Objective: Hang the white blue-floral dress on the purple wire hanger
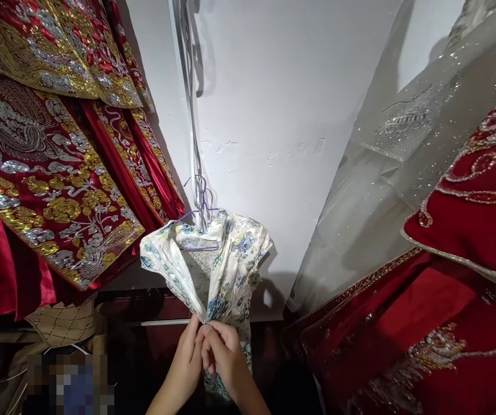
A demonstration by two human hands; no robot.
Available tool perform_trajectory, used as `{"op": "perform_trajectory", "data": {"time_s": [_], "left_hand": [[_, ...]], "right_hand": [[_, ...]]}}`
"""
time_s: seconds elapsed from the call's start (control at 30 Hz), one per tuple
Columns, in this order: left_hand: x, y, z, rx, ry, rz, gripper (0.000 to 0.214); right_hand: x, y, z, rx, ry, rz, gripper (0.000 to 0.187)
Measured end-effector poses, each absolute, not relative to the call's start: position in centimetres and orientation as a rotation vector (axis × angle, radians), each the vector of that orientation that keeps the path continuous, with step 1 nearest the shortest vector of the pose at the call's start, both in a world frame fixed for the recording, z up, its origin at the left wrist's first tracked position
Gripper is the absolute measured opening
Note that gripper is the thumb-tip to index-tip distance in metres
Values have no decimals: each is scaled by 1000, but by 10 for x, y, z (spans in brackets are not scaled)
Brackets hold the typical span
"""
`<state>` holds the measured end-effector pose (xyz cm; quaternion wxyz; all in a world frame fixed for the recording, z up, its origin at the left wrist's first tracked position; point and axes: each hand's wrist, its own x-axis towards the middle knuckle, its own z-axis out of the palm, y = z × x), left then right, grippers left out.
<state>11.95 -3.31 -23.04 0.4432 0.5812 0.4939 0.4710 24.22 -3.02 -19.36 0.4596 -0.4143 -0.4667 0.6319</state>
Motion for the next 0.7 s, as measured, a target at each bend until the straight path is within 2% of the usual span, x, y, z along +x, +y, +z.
{"op": "perform_trajectory", "data": {"time_s": [0.2,0.33,0.53,0.6,0.7], "left_hand": [[130,-38,-241,1597,1168,1171,26],[127,-35,-251,1685,1208,1152,26],[121,-33,-256,1691,1263,1172,26],[117,-35,-253,1697,1257,1139,26],[107,-35,-237,1716,1216,1095,25]], "right_hand": [[244,-25,-191,-1044,-1044,1511,39],[255,12,-139,-1001,-1075,1321,34],[255,65,-32,-735,-1008,1296,24],[250,63,-19,-679,-1003,1245,23],[244,49,-26,-705,-1090,1176,24]]}}
